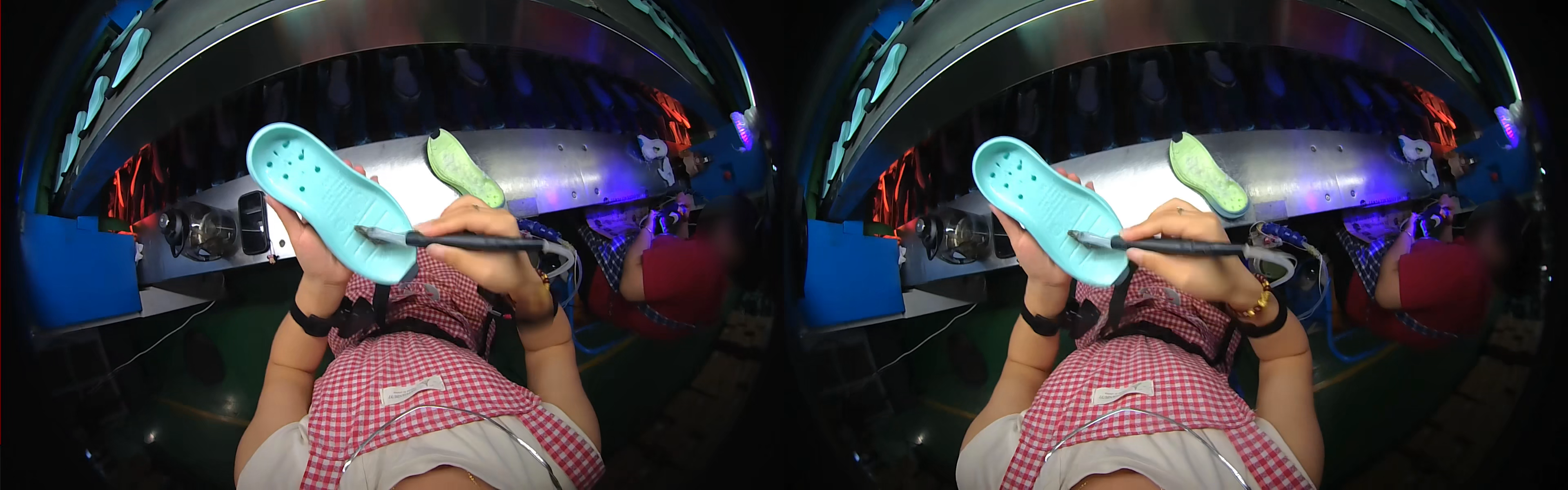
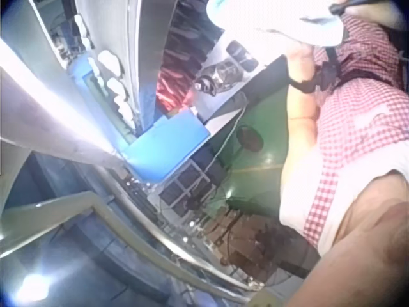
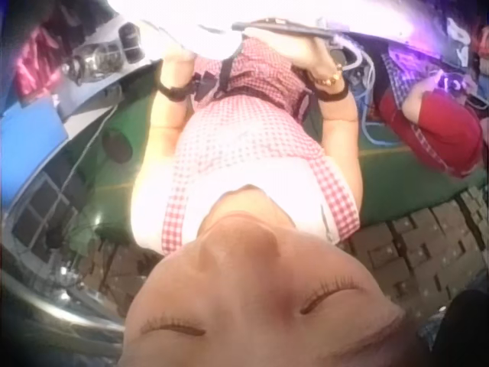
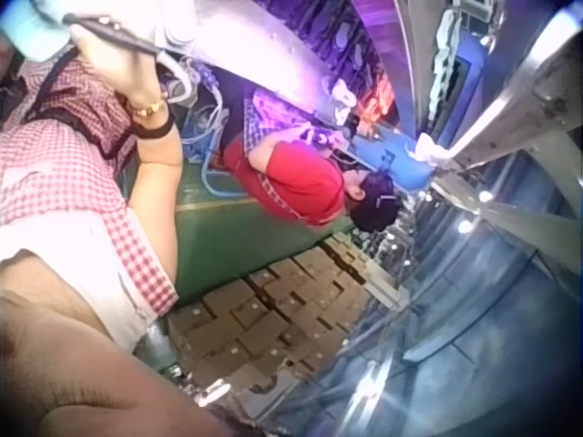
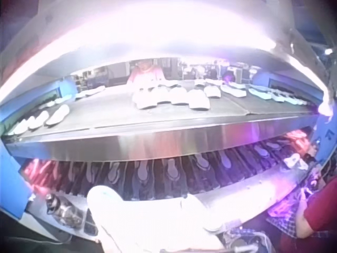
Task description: Applying adhesive or primer to the surface of shoe soles using a handheld brush before placing them on a conveyor belt.
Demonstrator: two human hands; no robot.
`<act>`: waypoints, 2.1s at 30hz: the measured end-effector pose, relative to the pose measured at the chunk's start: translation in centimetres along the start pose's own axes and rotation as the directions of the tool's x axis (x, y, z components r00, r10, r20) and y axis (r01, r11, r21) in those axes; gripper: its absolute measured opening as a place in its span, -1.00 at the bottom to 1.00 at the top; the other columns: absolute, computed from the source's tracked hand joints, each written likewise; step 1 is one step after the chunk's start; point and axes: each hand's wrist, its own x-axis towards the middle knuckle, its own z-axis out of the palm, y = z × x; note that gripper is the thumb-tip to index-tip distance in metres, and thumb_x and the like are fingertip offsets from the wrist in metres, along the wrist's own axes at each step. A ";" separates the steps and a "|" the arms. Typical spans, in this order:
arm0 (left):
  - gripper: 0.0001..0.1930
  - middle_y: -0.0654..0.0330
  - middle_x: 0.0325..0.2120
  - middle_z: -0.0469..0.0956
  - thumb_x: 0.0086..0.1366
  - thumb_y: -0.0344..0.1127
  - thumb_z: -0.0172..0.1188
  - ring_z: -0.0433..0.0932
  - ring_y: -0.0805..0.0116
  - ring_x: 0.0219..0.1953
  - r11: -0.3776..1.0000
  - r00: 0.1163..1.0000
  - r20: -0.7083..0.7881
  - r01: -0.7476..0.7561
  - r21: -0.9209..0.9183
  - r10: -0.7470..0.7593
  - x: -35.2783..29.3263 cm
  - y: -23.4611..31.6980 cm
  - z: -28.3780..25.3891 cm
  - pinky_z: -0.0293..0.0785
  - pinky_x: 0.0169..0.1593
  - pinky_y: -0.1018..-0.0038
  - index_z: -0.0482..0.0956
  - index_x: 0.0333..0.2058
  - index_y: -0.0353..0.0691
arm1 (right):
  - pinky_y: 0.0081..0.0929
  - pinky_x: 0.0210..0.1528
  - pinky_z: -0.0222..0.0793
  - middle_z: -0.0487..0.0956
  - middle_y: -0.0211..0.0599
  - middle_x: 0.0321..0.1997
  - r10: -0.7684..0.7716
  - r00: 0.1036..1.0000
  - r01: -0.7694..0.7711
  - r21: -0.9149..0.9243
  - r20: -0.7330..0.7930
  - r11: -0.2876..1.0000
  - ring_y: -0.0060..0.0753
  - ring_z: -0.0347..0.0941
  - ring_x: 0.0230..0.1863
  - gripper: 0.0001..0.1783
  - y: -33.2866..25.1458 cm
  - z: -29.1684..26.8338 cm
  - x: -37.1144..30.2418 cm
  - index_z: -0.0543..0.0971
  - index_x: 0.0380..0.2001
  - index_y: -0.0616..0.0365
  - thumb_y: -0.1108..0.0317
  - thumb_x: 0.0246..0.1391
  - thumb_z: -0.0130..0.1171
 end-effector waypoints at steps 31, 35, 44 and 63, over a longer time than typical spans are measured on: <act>-0.33 -0.12 -0.12 0.36 0.15 0.11 -0.17 0.43 0.01 -0.14 0.988 0.991 -0.026 0.132 0.075 -0.130 -0.1 0.6 1.4 0.34 -0.02 0.18 0.13 0.05 -0.36 | -0.74 -0.40 0.32 0.54 -0.29 -0.39 0.039 0.963 -0.101 0.223 0.268 0.970 -0.65 0.41 -0.44 -0.78 -0.9 0.0 1.7 0.52 -0.32 0.29 0.54 -0.15 0.15; -0.40 -0.11 -0.05 0.29 0.15 0.03 -0.14 0.37 -0.05 -0.08 0.983 0.980 0.102 0.159 0.095 -0.169 0.5 1.8 0.7 0.24 0.01 0.01 0.16 0.05 -0.30 | -0.70 -0.38 0.33 0.55 -0.27 -0.45 0.002 0.979 -0.055 0.253 0.205 0.966 -0.60 0.44 -0.44 -0.79 -0.3 0.8 1.6 0.53 -0.36 0.25 0.51 -0.18 0.17; -0.58 0.02 -0.29 0.48 0.14 -0.21 0.02 0.53 0.31 -0.31 0.772 0.798 -0.145 0.603 0.202 -0.585 1.4 2.9 1.3 0.51 -0.25 0.47 0.34 -0.11 -0.42 | -0.47 -0.21 0.40 0.55 -0.20 -0.31 -0.163 0.898 0.106 0.159 0.408 0.982 -0.28 0.49 -0.26 -0.79 -0.6 -1.5 2.1 0.52 -0.37 0.22 0.54 -0.20 0.16; -0.57 0.04 -0.23 0.46 0.16 -0.26 0.05 0.52 0.43 -0.31 0.575 0.738 -0.261 0.657 0.487 -0.622 0.0 4.3 0.8 0.47 -0.26 0.63 0.31 -0.05 -0.42 | -0.43 -0.22 0.37 0.53 -0.20 -0.25 -0.181 0.842 0.330 -0.219 0.508 0.918 -0.21 0.48 -0.27 -0.77 -0.3 -4.2 2.2 0.51 -0.32 0.16 0.46 -0.15 0.06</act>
